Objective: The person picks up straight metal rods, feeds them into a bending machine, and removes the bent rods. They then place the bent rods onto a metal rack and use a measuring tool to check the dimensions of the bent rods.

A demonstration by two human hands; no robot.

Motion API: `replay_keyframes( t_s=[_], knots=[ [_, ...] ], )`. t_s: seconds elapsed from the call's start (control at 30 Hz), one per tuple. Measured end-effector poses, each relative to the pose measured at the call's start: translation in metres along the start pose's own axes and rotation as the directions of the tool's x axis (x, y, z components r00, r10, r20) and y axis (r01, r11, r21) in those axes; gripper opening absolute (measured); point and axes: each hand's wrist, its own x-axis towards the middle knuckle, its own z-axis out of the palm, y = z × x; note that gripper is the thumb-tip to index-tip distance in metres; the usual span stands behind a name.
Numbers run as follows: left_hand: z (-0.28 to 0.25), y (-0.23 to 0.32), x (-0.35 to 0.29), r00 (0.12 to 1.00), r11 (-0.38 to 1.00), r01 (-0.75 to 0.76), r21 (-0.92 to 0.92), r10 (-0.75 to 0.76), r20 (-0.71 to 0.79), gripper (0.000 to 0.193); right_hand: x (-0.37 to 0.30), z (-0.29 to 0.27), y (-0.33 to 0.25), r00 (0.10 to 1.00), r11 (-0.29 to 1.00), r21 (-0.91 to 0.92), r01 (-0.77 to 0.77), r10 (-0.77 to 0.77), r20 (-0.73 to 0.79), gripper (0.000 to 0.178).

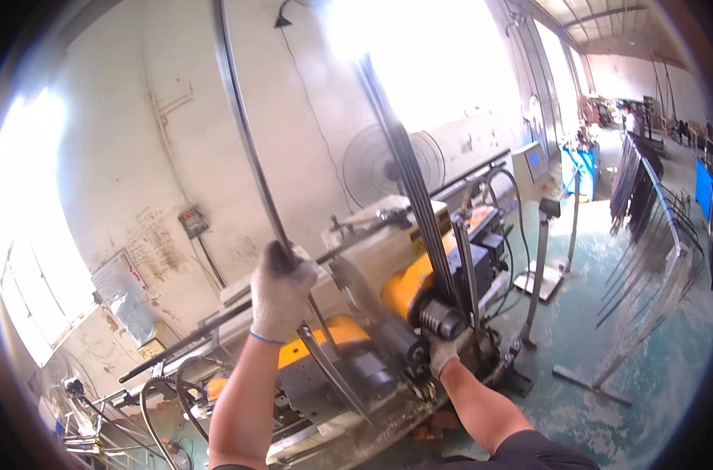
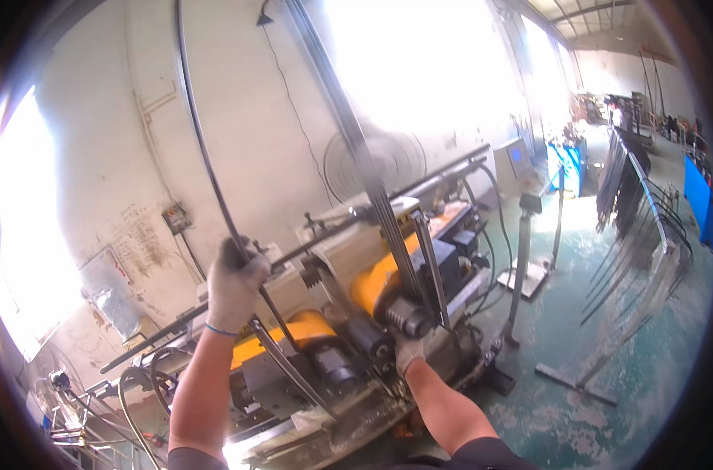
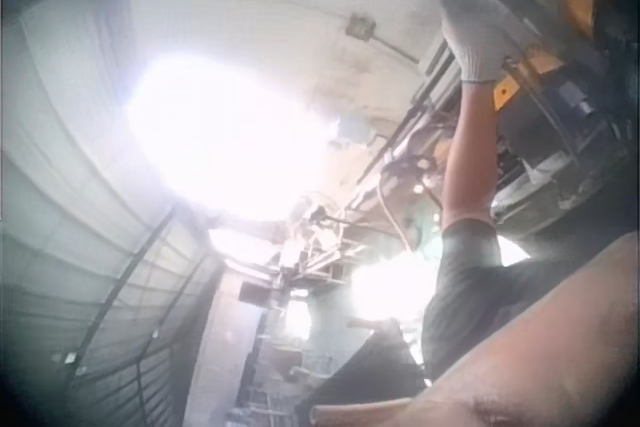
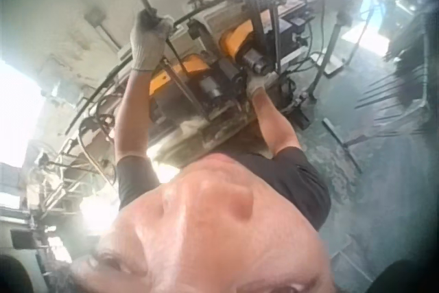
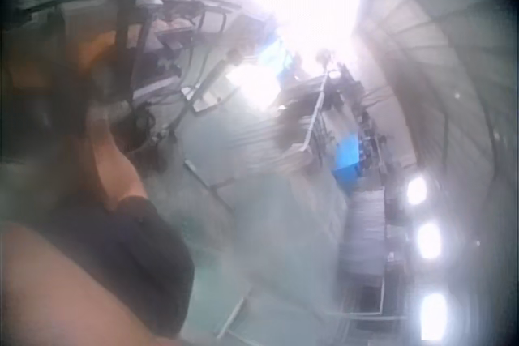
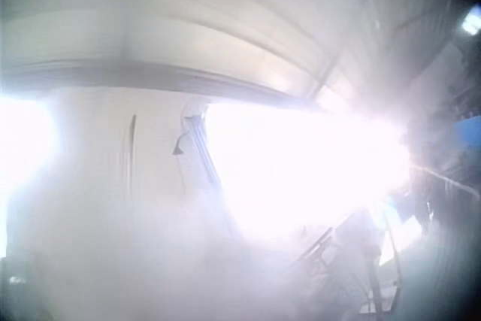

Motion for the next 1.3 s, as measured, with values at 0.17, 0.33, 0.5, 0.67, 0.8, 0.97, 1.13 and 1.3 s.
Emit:
replay_keyframes(
  t_s=[0.17, 0.33, 0.5, 0.67, 0.8, 0.97, 1.13, 1.3],
  knots=[
    [0.008, 0.005, -0.003, 0.999, 0.999, -0.03, 0.03, 0.031, -0.032, 0.03, 0.013, -0.01, 0.002, 0.998, 1.0, -0.017, -0.017, 0.016, -0.062, 0.048],
    [0.004, 0.011, -0.002, 0.999, 0.993, -0.03, 0.116, 0.035, -0.039, 0.033, -0.03, 0.021, -0.05, 0.989, 0.991, -0.008, -0.13, 0.129, -0.074, 0.044],
    [0.001, 0.019, -0.004, 0.999, 0.991, -0.023, 0.134, 0.028, -0.033, 0.032, -0.028, 0.021, -0.045, 0.979, 0.984, 0.029, -0.177, 0.179, -0.098, 0.041],
    [0.006, 0.003, -0.002, 0.999, 0.998, 0.052, 0.017, -0.052, -0.009, 0.034, -0.027, 0.019, -0.046, 0.988, 0.992, 0.015, -0.126, 0.127, -0.091, 0.04],
    [0.003, 0.008, -0.003, 0.995, 0.995, 0.101, -0.012, -0.101, 0.001, 0.037, -0.021, 0.016, -0.037, 0.985, 0.987, -0.009, -0.16, 0.159, -0.06, 0.039],
    [0.004, 0.02, -0.004, 0.994, 0.994, 0.113, 0.014, -0.113, -0.002, 0.041, 0.02, -0.015, 0.008, 0.996, 0.997, -0.025, -0.079, 0.078, -0.042, 0.04],
    [0.001, 0.031, 0.001, 0.965, 0.95, 0.218, -0.222, -0.243, -0.093, 0.043, 0.019, -0.017, 0.014, 1.0, 0.997, -0.069, -0.026, 0.024, -0.019, 0.04],
    [-0.008, 0.049, 0.004, 0.968, 0.958, 0.206, -0.201, -0.229, -0.101, 0.038, 0.022, -0.029, 0.006, 0.998, 0.982, -0.177, -0.06, 0.058, -0.017, 0.037]
  ],
)
